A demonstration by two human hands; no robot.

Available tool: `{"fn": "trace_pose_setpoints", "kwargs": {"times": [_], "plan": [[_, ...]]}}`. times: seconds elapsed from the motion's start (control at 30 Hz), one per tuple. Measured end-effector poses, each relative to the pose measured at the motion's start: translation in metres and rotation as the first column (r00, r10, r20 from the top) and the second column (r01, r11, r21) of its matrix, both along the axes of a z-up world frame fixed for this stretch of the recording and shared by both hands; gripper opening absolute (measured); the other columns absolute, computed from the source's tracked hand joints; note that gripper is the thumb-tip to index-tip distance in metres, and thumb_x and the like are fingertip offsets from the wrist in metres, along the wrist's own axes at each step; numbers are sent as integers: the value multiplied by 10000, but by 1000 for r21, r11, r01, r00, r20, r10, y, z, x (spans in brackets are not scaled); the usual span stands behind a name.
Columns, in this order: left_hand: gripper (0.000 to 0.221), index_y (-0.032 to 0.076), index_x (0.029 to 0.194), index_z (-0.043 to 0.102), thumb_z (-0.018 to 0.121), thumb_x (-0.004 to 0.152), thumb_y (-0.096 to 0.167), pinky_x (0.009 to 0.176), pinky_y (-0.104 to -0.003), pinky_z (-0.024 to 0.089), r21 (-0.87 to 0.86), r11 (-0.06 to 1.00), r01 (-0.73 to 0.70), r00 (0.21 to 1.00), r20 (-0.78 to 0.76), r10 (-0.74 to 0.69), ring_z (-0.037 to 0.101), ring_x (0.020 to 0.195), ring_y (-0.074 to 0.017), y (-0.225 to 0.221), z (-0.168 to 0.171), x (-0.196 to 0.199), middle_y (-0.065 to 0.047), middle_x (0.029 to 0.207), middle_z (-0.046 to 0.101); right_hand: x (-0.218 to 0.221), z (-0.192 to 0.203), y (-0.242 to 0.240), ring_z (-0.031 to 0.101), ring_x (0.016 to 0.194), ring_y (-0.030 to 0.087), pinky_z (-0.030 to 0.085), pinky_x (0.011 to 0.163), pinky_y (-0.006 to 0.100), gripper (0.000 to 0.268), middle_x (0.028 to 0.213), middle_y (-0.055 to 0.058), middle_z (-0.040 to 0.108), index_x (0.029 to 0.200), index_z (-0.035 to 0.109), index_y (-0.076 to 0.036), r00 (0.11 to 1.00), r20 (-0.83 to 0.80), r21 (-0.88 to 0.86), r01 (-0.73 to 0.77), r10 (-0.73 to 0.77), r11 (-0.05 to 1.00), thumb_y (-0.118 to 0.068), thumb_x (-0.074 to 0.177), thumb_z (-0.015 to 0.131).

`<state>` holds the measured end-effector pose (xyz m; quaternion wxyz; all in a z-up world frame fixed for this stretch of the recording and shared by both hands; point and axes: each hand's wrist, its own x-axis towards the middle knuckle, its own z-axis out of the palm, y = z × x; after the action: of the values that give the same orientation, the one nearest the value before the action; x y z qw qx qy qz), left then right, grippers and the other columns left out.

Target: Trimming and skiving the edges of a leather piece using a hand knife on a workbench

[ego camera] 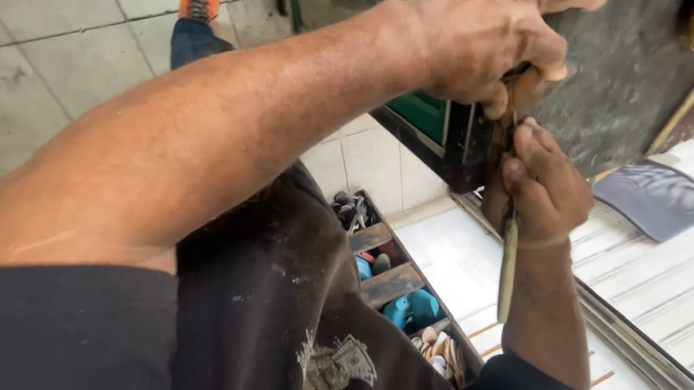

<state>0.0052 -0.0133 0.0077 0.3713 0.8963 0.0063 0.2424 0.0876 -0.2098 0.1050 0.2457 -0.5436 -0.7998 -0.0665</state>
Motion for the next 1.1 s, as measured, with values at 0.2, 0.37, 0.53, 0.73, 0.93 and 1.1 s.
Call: {"fn": "trace_pose_setpoints", "kwargs": {"times": [0.2,0.37,0.53,0.73,0.93,1.1], "plan": [[304,353,967,751,900,712,425,764,-510,511,86,995,-45,998,44,41,503,1268,-259,3,6,-7,-3,1506,353,13,-15,-50,748,944,421,654,816,468,132,1019,314,712,911,602,13,983,-154,17,100,-97,995,111,954,681],[255,387,801,739,770,657,177,828,-561,489,-73,994,78,996,45,-75,556,1353,-341,0,7,3,-122,1584,437,-10,0,-17,758,823,381,607,686,419,146,975,314,731,922,597,-32,954,-230,137,229,-194,964,41,954,719],[259,398,913,746,861,700,304,815,-498,520,-9,998,55,998,22,-54,506,1398,-214,4,-1,2,-3,1591,340,-1,-15,23,747,903,459,646,833,529,118,1005,374,693,926,590,56,976,-218,63,16,-2,998,134,936,678],[296,404,1014,745,864,748,454,734,-537,532,83,996,23,998,-55,-19,526,1321,-274,3,6,-1,-6,1621,315,0,-14,29,757,849,440,660,711,515,123,965,336,712,938,606,40,990,-143,109,13,3,994,108,940,708],[368,327,1051,802,865,688,338,801,-500,542,21,998,53,996,76,-55,604,1251,-265,5,-2,1,-9,1541,368,0,-9,45,655,660,412,554,551,460,190,946,310,740,793,568,76,998,6,114,-67,66,991,123,970,621],[312,336,1036,796,871,735,362,844,-506,530,4,999,33,999,42,-34,549,1314,-263,0,-4,0,3,1581,329,6,-9,39,632,595,362,522,469,432,155,961,280,765,842,601,43,989,140,125,-53,36,991,90,972,671]]}}
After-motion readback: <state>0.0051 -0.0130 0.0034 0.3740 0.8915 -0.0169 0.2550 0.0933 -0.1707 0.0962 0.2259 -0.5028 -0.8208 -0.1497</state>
